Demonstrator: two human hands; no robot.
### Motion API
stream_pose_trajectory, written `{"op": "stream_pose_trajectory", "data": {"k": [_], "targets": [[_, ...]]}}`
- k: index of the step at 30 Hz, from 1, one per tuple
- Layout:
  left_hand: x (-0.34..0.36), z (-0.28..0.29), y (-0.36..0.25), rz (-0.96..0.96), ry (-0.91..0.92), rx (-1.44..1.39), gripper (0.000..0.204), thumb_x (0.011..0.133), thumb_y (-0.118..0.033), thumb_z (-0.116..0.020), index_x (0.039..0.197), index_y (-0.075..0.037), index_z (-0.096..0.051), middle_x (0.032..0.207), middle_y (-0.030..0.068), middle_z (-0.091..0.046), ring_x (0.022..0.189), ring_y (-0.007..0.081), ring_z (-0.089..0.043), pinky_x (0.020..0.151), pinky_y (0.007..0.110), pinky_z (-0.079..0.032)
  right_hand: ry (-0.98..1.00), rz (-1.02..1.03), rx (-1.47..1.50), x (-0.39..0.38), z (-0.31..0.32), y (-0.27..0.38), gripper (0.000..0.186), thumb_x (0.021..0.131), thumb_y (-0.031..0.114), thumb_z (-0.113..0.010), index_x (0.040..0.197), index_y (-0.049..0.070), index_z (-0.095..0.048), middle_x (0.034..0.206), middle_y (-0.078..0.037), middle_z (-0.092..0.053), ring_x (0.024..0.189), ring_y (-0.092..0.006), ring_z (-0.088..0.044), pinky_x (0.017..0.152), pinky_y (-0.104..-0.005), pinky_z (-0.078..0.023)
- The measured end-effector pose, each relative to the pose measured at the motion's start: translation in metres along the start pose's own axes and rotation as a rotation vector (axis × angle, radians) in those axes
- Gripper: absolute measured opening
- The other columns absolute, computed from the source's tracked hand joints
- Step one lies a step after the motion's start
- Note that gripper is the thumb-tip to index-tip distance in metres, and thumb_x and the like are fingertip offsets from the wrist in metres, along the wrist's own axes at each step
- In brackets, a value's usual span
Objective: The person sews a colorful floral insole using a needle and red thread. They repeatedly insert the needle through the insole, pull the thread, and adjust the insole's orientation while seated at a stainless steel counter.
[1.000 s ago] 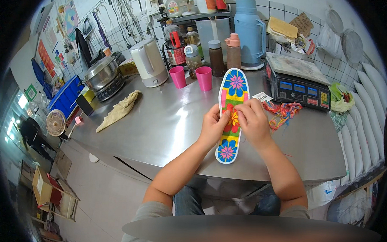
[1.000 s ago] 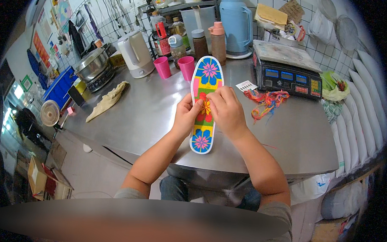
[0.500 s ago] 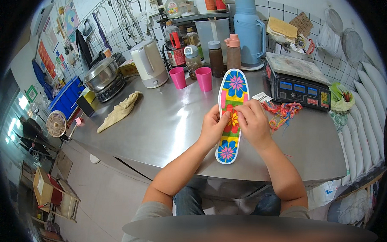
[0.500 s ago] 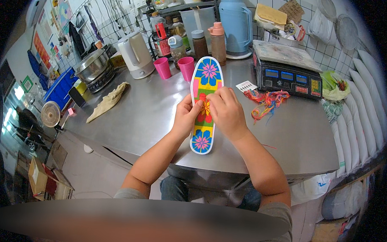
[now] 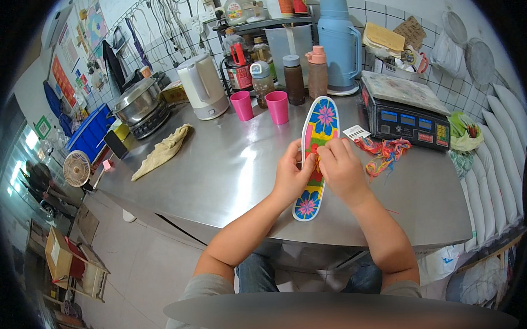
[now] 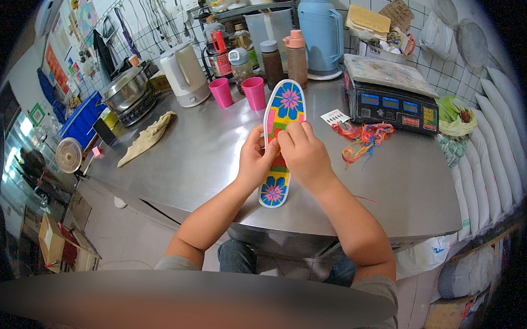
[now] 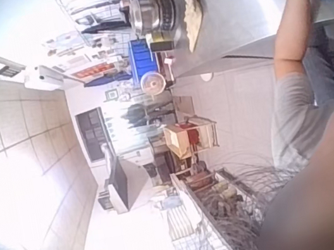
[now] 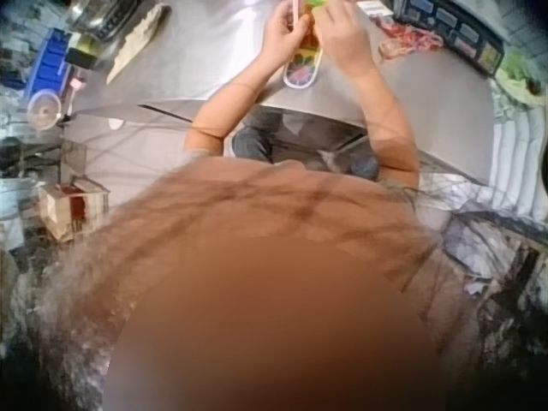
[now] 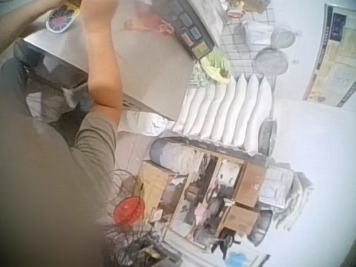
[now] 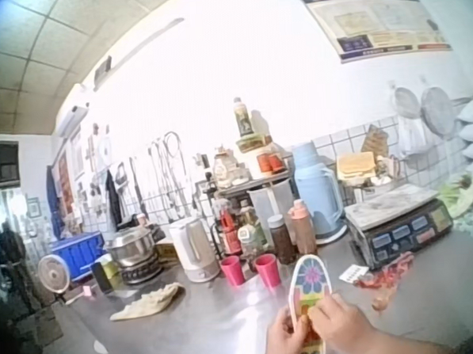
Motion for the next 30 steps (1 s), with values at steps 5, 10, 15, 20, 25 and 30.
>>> {"op": "stream_pose_trajectory", "data": {"k": [5,10,15,20,25,30], "targets": [[0.004,0.003,0.011,0.004,-0.010,0.107,0.027,0.088,-0.007,-0.053,0.112,0.002,-0.046,0.067,0.0044,-0.062,0.059,0.0059,-0.056,0.053,0.021,-0.043,0.060,-0.162,0.202,0.002,-0.004,-0.008,0.025,0.071,0.012,-0.065,0.093,0.003,-0.056,0.085,-0.009,-0.049,0.085,-0.0259,-0.053,0.066,-0.0333,-0.048],[0.003,0.003,0.013,-0.007,0.022,0.018,0.025,0.089,-0.009,-0.051,0.112,0.001,-0.046,0.070,0.0034,-0.062,0.061,0.0057,-0.056,0.053,0.020,-0.041,-0.075,-0.455,0.287,-0.003,0.001,-0.027,0.063,0.068,0.021,-0.075,0.122,0.008,-0.045,0.103,-0.013,-0.042,0.092,-0.0295,-0.053,0.070,-0.0357,-0.048],[0.003,0.000,0.008,0.132,0.085,-0.323,0.028,0.091,-0.011,-0.050,0.116,-0.003,-0.041,0.091,0.0076,-0.062,0.078,0.0105,-0.060,0.066,0.023,-0.047,-0.174,-0.816,0.606,-0.014,-0.007,-0.045,0.053,0.074,0.017,-0.071,0.118,0.003,-0.046,0.103,-0.009,-0.048,0.075,-0.0132,-0.054,0.062,-0.0228,-0.042],[0.004,-0.004,0.005,0.270,0.192,-0.618,0.032,0.090,-0.014,-0.051,0.118,-0.008,-0.038,0.105,0.0103,-0.060,0.093,0.0177,-0.061,0.081,0.031,-0.050,0.067,-1.345,1.408,-0.023,-0.031,-0.038,0.019,0.084,0.006,-0.055,0.102,-0.001,-0.057,0.090,-0.007,-0.063,0.072,-0.0110,-0.060,0.062,-0.0214,-0.048],[0.002,-0.008,0.005,0.257,0.247,-0.683,0.031,0.091,-0.012,-0.050,0.119,-0.008,-0.036,0.106,0.0095,-0.059,0.091,0.0156,-0.060,0.080,0.028,-0.050,-0.069,-1.347,1.770,-0.031,-0.042,-0.028,0.016,0.083,0.005,-0.056,0.098,-0.001,-0.059,0.086,-0.008,-0.064,0.069,-0.0116,-0.061,0.056,-0.0237,-0.051],[0.004,0.000,0.001,0.261,0.206,-0.668,0.031,0.090,-0.018,-0.052,0.117,-0.011,-0.038,0.109,0.0051,-0.058,0.096,0.0154,-0.059,0.084,0.032,-0.048,-0.560,-1.025,1.884,-0.041,-0.020,-0.114,0.011,0.083,0.013,-0.059,0.084,0.002,-0.059,0.074,-0.004,-0.059,0.059,-0.0072,-0.053,0.050,-0.0187,-0.042]]}}
Point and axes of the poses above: each hand's wrist, its own x-axis towards the middle knuckle, its own z-axis out of the back of the hand, y = z × x, the point moved 4 cm from there along x, towards the middle knuckle
